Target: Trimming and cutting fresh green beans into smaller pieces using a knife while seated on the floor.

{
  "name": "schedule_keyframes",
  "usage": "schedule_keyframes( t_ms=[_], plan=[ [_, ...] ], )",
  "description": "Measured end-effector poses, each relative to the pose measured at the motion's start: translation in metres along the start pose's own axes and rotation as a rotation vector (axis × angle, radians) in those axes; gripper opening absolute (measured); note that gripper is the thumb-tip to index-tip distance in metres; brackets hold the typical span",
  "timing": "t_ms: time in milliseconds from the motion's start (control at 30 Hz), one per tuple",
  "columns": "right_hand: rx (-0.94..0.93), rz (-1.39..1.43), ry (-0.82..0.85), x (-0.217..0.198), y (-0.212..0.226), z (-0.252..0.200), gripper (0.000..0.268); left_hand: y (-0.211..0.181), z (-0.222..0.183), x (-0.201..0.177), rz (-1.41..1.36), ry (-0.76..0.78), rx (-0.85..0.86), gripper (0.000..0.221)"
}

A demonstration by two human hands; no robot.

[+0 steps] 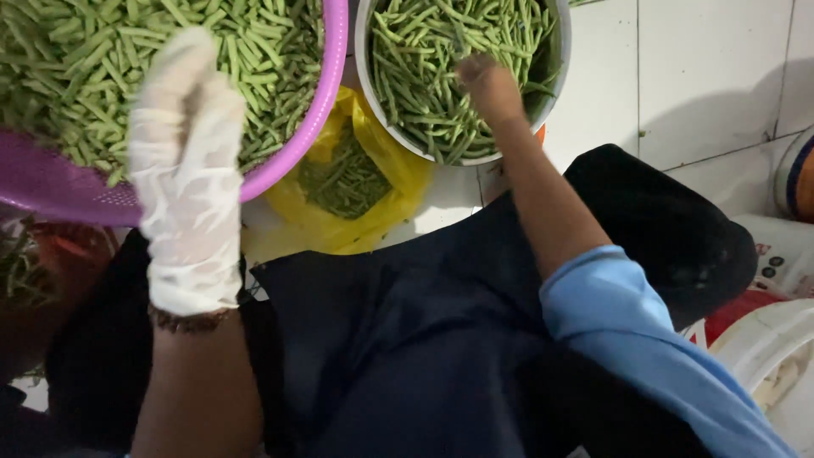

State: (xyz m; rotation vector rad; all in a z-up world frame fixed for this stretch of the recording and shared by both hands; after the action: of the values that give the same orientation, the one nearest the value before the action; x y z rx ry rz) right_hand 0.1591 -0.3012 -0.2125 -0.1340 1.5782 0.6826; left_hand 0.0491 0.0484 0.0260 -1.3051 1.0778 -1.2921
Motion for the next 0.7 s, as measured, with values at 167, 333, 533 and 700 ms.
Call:
schedule_keyframes(
  t_ms=[167,333,533,700],
  plan=[
    [0.392,1.011,-0.284,-0.117,0.016,-0.007,0.024,0.075,-0.011,0.052,-0.544,0.047,-0.632,0.034],
    [0.061,0.94,-0.435,-0.155,0.144,-0.036,0.014,0.081,-0.018,0.088,-0.358,0.079,-0.973,0.046],
    [-0.61,0.514,-0.283,-0.184,0.245,-0.056,0.031,0.087,-0.006,0.061,-0.446,-0.023,-0.796,0.028],
    [-0.539,0.674,-0.256,-0.167,0.205,-0.048,0.083,0.094,-0.013,0.05,-0.337,0.003,-0.749,0.031]
  ],
)
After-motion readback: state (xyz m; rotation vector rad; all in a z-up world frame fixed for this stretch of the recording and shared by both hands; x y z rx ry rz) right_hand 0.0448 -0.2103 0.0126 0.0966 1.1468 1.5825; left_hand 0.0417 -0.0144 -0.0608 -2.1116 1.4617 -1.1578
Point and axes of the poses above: each hand's wrist, its own z-axis towards the middle knuckle, its own x-axis out of the palm, y = z × x, the point moved 5 cm from there along z, towards the middle knuckle, and after that the axes turned 11 degrees about -x, right-handed, at the moved point
